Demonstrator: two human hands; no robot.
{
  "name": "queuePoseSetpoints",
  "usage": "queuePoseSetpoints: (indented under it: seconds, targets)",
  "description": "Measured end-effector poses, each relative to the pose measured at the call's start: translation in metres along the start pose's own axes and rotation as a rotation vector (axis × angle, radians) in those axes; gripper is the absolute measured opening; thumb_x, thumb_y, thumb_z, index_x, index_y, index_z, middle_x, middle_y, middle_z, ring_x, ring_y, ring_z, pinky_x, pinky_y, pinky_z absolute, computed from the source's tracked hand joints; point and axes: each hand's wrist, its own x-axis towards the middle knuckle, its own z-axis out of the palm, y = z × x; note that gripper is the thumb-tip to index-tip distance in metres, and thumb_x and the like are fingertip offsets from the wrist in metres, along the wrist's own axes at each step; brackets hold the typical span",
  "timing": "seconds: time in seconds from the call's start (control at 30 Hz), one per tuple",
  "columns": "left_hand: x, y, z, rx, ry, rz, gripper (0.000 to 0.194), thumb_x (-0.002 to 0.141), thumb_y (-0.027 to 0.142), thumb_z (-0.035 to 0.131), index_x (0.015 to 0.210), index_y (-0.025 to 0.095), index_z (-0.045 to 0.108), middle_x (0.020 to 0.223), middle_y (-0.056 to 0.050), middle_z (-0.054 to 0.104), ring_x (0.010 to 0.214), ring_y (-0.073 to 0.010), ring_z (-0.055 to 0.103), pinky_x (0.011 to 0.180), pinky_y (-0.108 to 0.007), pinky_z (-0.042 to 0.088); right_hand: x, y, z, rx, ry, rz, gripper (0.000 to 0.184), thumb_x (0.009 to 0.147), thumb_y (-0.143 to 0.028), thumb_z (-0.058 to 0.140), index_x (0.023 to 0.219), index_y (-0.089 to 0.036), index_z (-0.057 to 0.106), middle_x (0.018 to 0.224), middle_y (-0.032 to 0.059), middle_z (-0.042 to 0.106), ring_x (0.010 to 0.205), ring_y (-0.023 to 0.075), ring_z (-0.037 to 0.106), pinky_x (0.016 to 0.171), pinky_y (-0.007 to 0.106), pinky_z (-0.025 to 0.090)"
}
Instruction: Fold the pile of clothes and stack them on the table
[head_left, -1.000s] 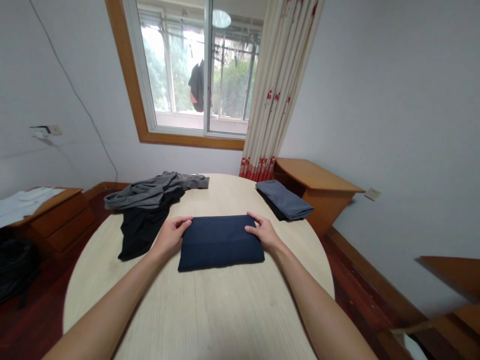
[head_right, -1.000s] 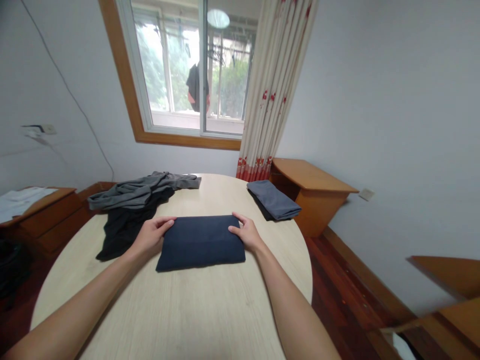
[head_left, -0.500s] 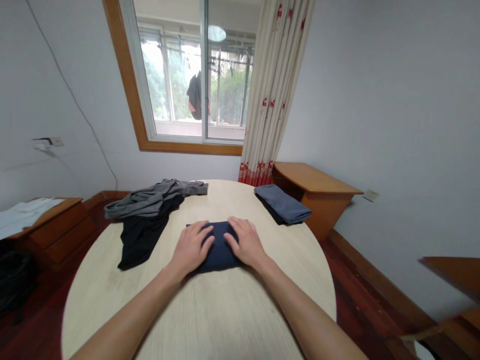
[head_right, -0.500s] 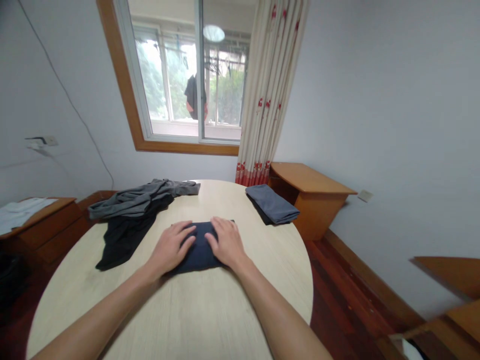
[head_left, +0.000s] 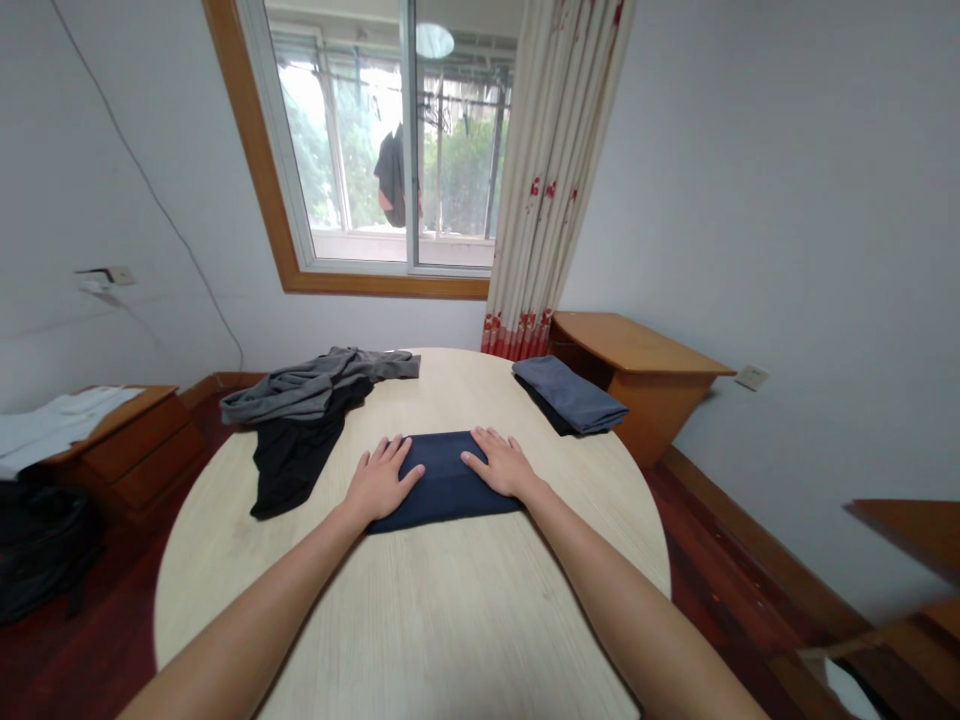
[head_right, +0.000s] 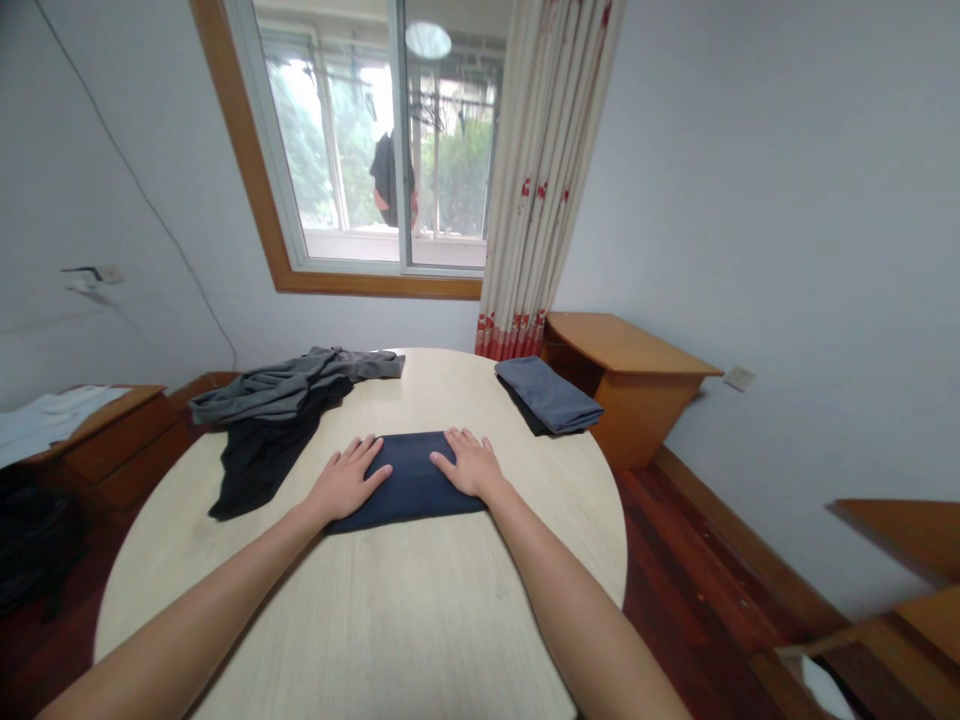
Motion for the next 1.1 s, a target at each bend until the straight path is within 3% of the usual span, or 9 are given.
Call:
queuePoseSetpoints:
  seconds: [0.23, 0.3, 0.4, 0.47, 0.67, 0.77, 0.83, 0.97, 1.1]
  targets:
    - [-0.007, -0.003, -0.011, 0.005, 0.06, -0.067, 0.066, 0.098, 0.054, 0.033, 0.151, 0.014, 0.037, 0.16, -0.013, 0.025, 0.148, -0.035, 0.019, 0.116, -0.06, 0.014, -0.005, 0.011, -0.003, 0.019, 0.148, 0.083, 0.058, 0.1, -0.05, 0.034, 0.147, -0.018, 0.043, 0.155, 0.0104, 0.037, 0.145, 0.0241, 0.03, 0.119, 0.05, 0.017]
    - [-0.016, 0.008, -0.015, -0.022, 0.083, 0.094, 0.071, 0.094, 0.061, 0.039, 0.152, 0.018, 0.036, 0.16, -0.012, 0.023, 0.149, -0.0347, 0.015, 0.117, -0.059, 0.011, -0.007, 0.008, -0.005, 0.02, 0.251, 0.054, 0.051, 0.1, -0.045, 0.037, 0.143, -0.02, 0.048, 0.153, 0.01, 0.041, 0.143, 0.0234, 0.034, 0.118, 0.049, 0.018]
    - [-0.025, 0.021, -0.02, -0.083, -0.089, 0.427, 0.087, 0.081, 0.069, 0.058, 0.152, 0.027, 0.033, 0.162, -0.008, 0.019, 0.15, -0.0318, 0.013, 0.119, -0.056, 0.008, -0.009, 0.004, -0.008, 0.024, 0.28, -0.041, 0.043, 0.098, -0.041, 0.044, 0.133, -0.023, 0.059, 0.146, 0.0091, 0.051, 0.138, 0.0232, 0.041, 0.116, 0.047, 0.021]
    - [-0.024, 0.018, -0.022, -0.083, -0.181, 0.497, 0.086, 0.077, 0.066, 0.065, 0.15, 0.031, 0.037, 0.162, -0.007, 0.02, 0.15, -0.0311, 0.013, 0.118, -0.057, 0.007, -0.011, 0.002, -0.012, 0.014, 0.255, -0.077, 0.037, 0.097, -0.039, 0.047, 0.124, -0.023, 0.066, 0.139, 0.0092, 0.058, 0.132, 0.0234, 0.048, 0.114, 0.045, 0.025]
    - [-0.007, -0.035, -0.029, 0.017, 0.013, 0.171, 0.051, 0.091, 0.038, 0.055, 0.141, 0.028, 0.053, 0.159, -0.009, 0.029, 0.147, -0.0334, 0.022, 0.115, -0.062, 0.015, -0.036, -0.023, -0.032, -0.053, 0.16, -0.162, 0.031, 0.088, -0.045, 0.06, 0.088, -0.019, 0.077, 0.088, 0.0091, 0.072, 0.087, 0.0217, 0.064, 0.088, 0.035, 0.042]
    - [-0.003, -0.05, -0.03, -0.024, 0.182, -0.033, 0.045, 0.094, 0.028, 0.043, 0.135, 0.019, 0.059, 0.15, -0.013, 0.046, 0.138, -0.0311, 0.041, 0.113, -0.051, 0.03, -0.051, -0.043, -0.031, 0.173, -0.11, -0.331, 0.038, 0.085, -0.051, 0.062, 0.074, -0.017, 0.074, 0.065, 0.0026, 0.067, 0.061, 0.0143, 0.058, 0.062, 0.025, 0.04]
    - [-0.003, -0.047, -0.029, -0.111, 0.181, -0.068, 0.046, 0.096, 0.034, 0.039, 0.132, 0.016, 0.061, 0.139, -0.013, 0.058, 0.128, -0.0283, 0.052, 0.108, -0.042, 0.039, -0.052, -0.047, -0.026, 0.299, -0.131, -0.363, 0.043, 0.088, -0.052, 0.057, 0.07, -0.016, 0.072, 0.059, 0.0007, 0.063, 0.055, 0.0118, 0.053, 0.055, 0.023, 0.036]
    - [-0.003, -0.028, -0.02, -0.261, 0.162, -0.039, 0.051, 0.095, 0.048, 0.043, 0.129, 0.015, 0.062, 0.131, -0.013, 0.064, 0.123, -0.029, 0.056, 0.107, -0.041, 0.041, -0.039, -0.032, -0.02, 0.301, 0.201, -0.216, 0.037, 0.094, -0.042, 0.049, 0.085, -0.017, 0.074, 0.079, 0.0046, 0.07, 0.071, 0.0156, 0.06, 0.068, 0.027, 0.043]
    - [0.0, -0.02, -0.01, -0.605, 0.213, -0.104, 0.058, 0.083, 0.044, 0.065, 0.133, 0.016, 0.056, 0.134, -0.016, 0.06, 0.121, -0.0304, 0.058, 0.105, -0.043, 0.044, -0.031, -0.017, -0.017, 0.322, 0.21, -0.238, 0.041, 0.093, -0.039, 0.052, 0.127, -0.019, 0.064, 0.115, 0.0102, 0.067, 0.1, 0.0197, 0.063, 0.091, 0.032, 0.046]
